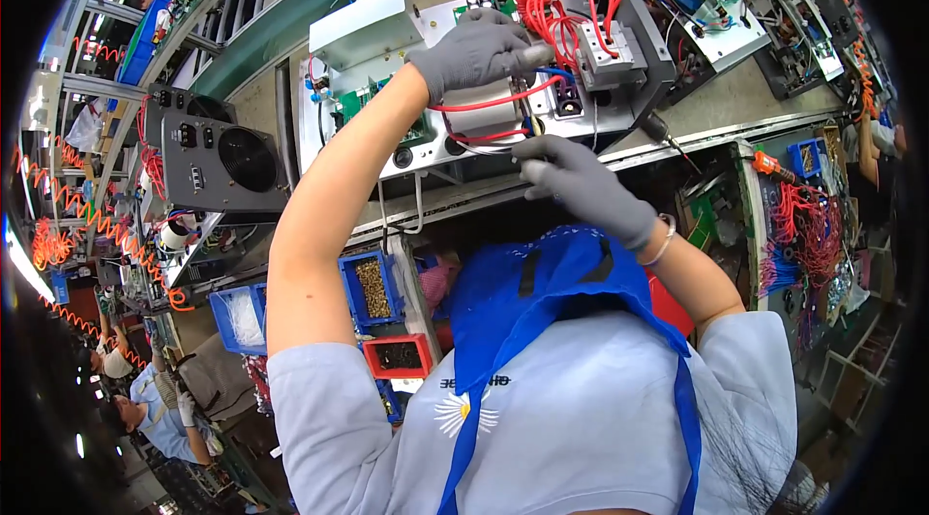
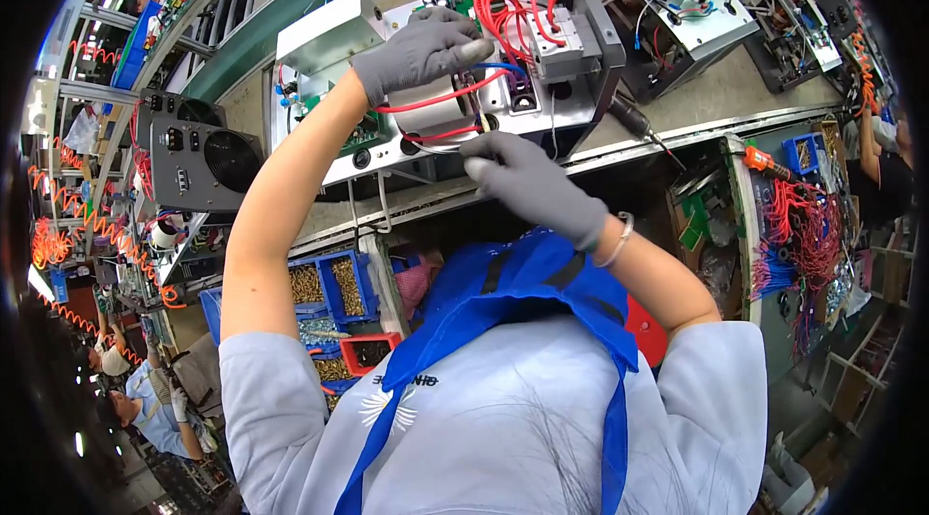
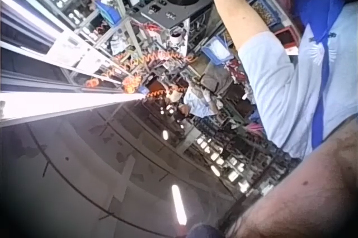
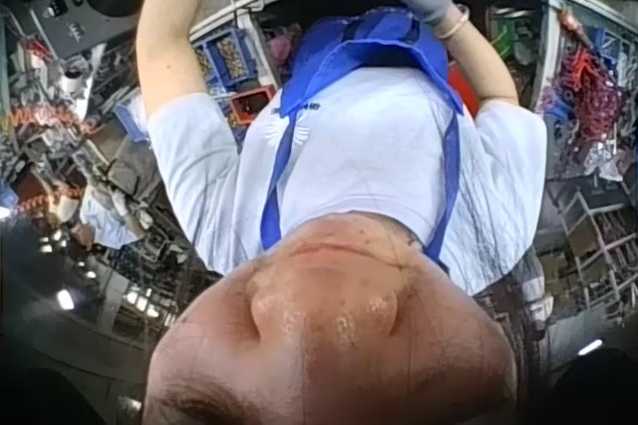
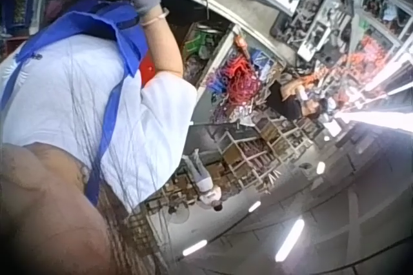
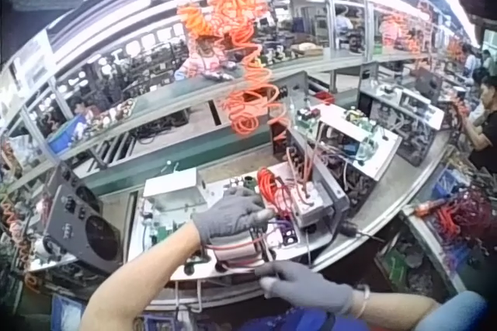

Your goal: The person assembles an electronics housing by hand, connecting red wiring and blue wiring to a circuit board and securing components with a pneumatic screwdriver.

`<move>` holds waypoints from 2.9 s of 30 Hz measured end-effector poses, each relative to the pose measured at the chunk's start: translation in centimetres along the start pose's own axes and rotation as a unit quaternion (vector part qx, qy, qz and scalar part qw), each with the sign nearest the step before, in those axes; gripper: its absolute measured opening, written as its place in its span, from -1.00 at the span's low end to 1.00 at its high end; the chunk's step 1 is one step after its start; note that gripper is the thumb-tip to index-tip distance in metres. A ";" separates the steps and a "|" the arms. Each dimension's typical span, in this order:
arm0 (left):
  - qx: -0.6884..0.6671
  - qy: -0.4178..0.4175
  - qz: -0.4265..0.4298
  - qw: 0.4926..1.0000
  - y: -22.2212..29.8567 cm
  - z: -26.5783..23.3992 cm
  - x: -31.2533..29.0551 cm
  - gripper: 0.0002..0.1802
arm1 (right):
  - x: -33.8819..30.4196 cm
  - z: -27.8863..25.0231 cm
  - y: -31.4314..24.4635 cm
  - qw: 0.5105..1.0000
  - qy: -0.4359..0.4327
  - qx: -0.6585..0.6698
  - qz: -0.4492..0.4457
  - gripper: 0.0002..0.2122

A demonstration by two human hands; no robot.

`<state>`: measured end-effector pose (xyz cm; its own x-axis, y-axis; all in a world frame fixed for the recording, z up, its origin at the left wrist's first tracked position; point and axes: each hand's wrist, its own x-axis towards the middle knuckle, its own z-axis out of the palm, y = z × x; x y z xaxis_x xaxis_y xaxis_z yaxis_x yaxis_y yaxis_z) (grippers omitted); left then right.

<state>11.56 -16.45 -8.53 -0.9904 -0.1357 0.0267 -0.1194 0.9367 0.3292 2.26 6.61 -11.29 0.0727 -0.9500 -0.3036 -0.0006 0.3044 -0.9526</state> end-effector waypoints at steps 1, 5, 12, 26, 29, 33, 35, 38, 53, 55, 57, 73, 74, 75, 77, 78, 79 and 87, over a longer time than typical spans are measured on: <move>0.000 0.000 0.003 1.000 0.2 0.1 -0.1 -0.39 | 0.6 0.9 2.7 0.973 0.087 -0.166 -0.134 -0.71; 0.036 0.162 0.016 0.986 0.7 0.2 -0.8 -0.52 | 2.2 3.8 5.2 0.926 0.226 -0.236 -0.189 -0.73; 0.211 0.312 0.135 0.916 7.8 0.1 -4.3 -0.69 | 2.0 4.3 4.8 0.880 0.297 -0.312 -0.200 -0.78; 0.161 0.050 0.042 0.985 12.7 6.1 -6.8 -0.53 | -6.5 0.4 -0.2 0.996 0.075 0.012 -0.046 -0.79; -0.200 0.212 -0.001 0.957 12.7 6.2 -6.1 -0.68 | -7.7 -0.5 -0.9 0.958 0.172 0.130 -0.188 -0.54; -0.683 0.122 -0.170 0.700 15.2 4.2 -5.6 -0.68 | -6.3 0.1 1.9 0.950 0.205 -0.076 -0.221 -0.44; -0.685 0.137 -0.185 0.691 15.8 5.4 -5.8 -0.66 | -6.3 0.7 -0.4 0.969 0.135 -0.001 -0.209 -0.50; -0.640 0.127 -0.212 0.728 16.0 5.6 -6.4 -0.67 | -6.6 0.7 0.8 0.971 0.198 -0.022 -0.132 -0.64; -0.251 0.255 -0.252 0.899 3.6 2.9 -6.5 -0.50 | -3.0 0.2 1.0 0.801 0.287 -0.425 -0.309 -0.68; -0.224 0.257 -0.252 0.906 3.7 3.2 -6.6 -0.50 | -3.1 0.3 0.8 0.793 0.293 -0.429 -0.319 -0.68; -0.178 0.258 -0.268 0.911 3.6 3.4 -6.4 -0.50 | -3.4 0.2 0.8 0.785 0.294 -0.434 -0.330 -0.67; -0.246 0.222 -0.267 0.905 3.7 2.0 -6.9 -0.35 | -1.9 0.8 -3.4 0.749 0.253 -0.530 -0.308 -0.72; -0.253 0.220 -0.266 0.904 3.6 2.2 -7.0 -0.29 | -1.7 0.7 -3.5 0.734 0.246 -0.553 -0.309 -0.72; -0.259 0.220 -0.266 0.902 3.6 2.3 -7.0 -0.24 | -1.7 0.6 -3.6 0.732 0.245 -0.555 -0.310 -0.72; -0.263 0.225 -0.257 0.902 3.6 2.1 -6.9 -0.22 | -1.8 0.2 -3.7 0.744 0.231 -0.529 -0.335 -0.75; -0.266 0.228 -0.251 0.902 3.7 2.1 -6.9 -0.20 | -1.6 -0.1 -4.2 0.744 0.226 -0.530 -0.337 -0.75; -0.267 0.230 -0.256 0.900 3.8 2.2 -7.1 -0.20 | -1.1 -0.5 -5.2 0.755 0.234 -0.503 -0.349 -0.77; -0.225 0.240 -0.257 0.909 4.2 2.0 -6.9 -0.22 | 2.7 -1.4 -10.0 0.785 0.216 -0.495 -0.303 -0.87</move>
<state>17.74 -10.90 -9.19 -0.6541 -0.7445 0.1340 -0.4103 0.4980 0.7640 1.04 0.90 -2.63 0.0141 -0.8992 0.4373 -0.8874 -0.2128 -0.4089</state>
